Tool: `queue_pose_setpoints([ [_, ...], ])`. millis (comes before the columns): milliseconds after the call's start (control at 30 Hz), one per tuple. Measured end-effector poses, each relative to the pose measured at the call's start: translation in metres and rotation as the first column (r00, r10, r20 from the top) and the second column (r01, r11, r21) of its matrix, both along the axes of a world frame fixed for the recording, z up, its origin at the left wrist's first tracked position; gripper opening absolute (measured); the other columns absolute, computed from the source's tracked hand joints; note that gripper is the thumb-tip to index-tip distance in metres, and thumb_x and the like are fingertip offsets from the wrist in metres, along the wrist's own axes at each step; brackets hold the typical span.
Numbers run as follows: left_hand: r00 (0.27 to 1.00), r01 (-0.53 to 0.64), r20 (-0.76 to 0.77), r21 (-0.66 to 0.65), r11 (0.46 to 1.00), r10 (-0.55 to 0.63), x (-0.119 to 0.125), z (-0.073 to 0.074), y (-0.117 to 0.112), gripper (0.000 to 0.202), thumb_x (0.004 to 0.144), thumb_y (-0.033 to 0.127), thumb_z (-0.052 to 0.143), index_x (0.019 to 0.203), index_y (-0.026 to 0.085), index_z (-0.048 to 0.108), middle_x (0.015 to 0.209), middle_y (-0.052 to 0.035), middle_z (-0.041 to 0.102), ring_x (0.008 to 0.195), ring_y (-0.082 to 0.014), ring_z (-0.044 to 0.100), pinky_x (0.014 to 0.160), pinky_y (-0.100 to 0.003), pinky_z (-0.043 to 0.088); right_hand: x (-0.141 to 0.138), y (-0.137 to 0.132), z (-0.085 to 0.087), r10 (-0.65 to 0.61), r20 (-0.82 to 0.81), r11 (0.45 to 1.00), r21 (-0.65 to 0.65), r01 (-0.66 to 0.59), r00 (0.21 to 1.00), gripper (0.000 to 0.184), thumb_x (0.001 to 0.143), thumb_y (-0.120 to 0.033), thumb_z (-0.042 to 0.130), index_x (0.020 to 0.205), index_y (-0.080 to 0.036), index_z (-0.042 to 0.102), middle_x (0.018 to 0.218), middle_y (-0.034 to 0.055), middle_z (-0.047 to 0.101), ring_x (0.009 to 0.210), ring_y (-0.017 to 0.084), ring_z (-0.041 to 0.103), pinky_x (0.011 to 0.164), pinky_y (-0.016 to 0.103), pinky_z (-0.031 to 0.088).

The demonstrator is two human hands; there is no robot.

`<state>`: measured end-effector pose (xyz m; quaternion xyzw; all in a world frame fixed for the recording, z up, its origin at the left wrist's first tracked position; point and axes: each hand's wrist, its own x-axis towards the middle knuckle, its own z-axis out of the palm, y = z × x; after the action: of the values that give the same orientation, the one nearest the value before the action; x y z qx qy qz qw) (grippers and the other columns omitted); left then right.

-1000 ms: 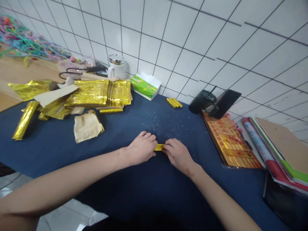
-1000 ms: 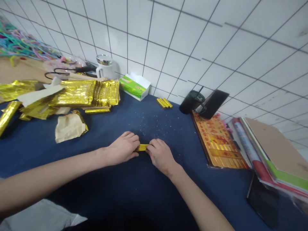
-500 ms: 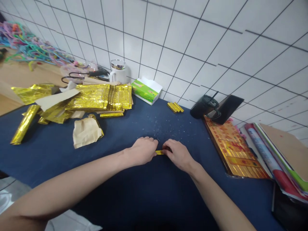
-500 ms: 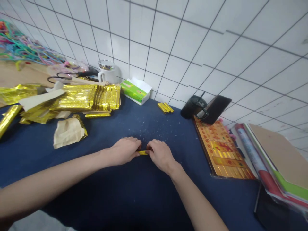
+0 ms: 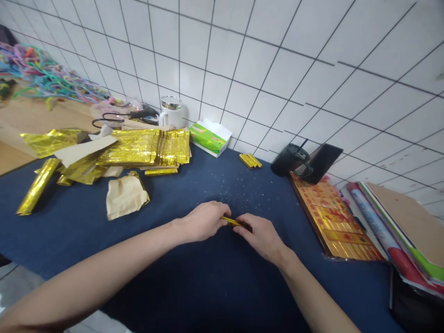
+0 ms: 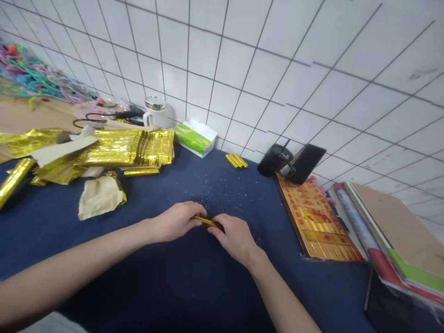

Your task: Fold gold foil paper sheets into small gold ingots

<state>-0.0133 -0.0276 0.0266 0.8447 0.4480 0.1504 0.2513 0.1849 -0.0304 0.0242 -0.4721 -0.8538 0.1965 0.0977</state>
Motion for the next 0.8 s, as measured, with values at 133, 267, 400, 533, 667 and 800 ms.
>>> queue_pose_setpoints([
  [133,0.992,-0.038,0.119,0.018,0.999,0.036,-0.001,0.008,0.001,0.013,0.082,0.02,0.049,0.091,0.018,0.059,0.092,-0.003,0.062,0.088,-0.0172,0.058,0.077,-0.028,0.043,0.0,-0.004,-0.003,-0.132,-0.183,0.986,-0.121,0.111,0.974,0.011,0.08,-0.031,0.055,0.077,-0.021,0.058,0.064,-0.0037,0.058,0.058,0.011,0.052,0.055,0.023,0.038],
  [267,0.844,-0.098,0.488,-0.268,0.958,0.223,0.005,0.014,0.01,0.014,0.073,0.022,0.061,0.086,0.017,0.062,0.076,0.0,0.062,0.072,-0.0147,0.057,0.068,-0.028,0.043,-0.003,-0.005,-0.008,-0.295,-0.449,0.948,-0.25,0.198,0.844,0.012,0.079,-0.031,0.055,0.072,-0.02,0.054,0.056,-0.0046,0.054,0.05,0.01,0.049,0.048,0.023,0.039],
  [400,0.535,0.121,0.748,-0.527,0.841,0.392,0.022,0.023,0.024,0.017,0.061,0.022,0.072,0.074,0.012,0.066,0.066,-0.0009,0.063,0.062,-0.0124,0.056,0.064,-0.027,0.044,-0.013,0.0,-0.001,-0.396,-0.688,0.918,-0.32,0.235,0.608,0.016,0.077,-0.033,0.057,0.071,-0.019,0.053,0.054,-0.0039,0.056,0.044,0.009,0.049,0.044,0.023,0.04],
  [533,0.459,0.143,0.803,-0.49,0.86,0.381,0.038,0.034,0.037,0.015,0.063,0.026,0.072,0.065,0.012,0.066,0.073,-0.0037,0.066,0.064,-0.0129,0.058,0.064,-0.027,0.045,-0.025,0.011,0.009,-0.403,-0.824,0.913,-0.336,0.231,0.398,0.019,0.077,-0.036,0.057,0.07,-0.019,0.052,0.053,-0.0038,0.058,0.039,0.008,0.048,0.04,0.022,0.039],
  [667,0.408,0.135,0.827,-0.475,0.87,0.388,0.044,0.037,0.043,0.015,0.064,0.027,0.072,0.068,0.013,0.068,0.078,-0.0041,0.066,0.065,-0.0128,0.058,0.061,-0.025,0.045,-0.029,0.018,0.009,-0.357,-0.88,0.932,-0.311,0.189,0.313,0.017,0.078,-0.034,0.057,0.072,-0.018,0.052,0.056,-0.0039,0.06,0.039,0.008,0.05,0.041,0.022,0.04],
  [800,0.381,0.147,0.83,-0.49,0.859,0.408,0.042,0.034,0.04,0.017,0.063,0.026,0.073,0.074,0.013,0.068,0.074,-0.0032,0.066,0.064,-0.0117,0.057,0.059,-0.024,0.044,-0.03,0.015,0.003,-0.36,-0.881,0.93,-0.316,0.186,0.306,0.015,0.078,-0.032,0.057,0.072,-0.019,0.052,0.058,-0.0039,0.061,0.04,0.008,0.051,0.042,0.022,0.042],
])
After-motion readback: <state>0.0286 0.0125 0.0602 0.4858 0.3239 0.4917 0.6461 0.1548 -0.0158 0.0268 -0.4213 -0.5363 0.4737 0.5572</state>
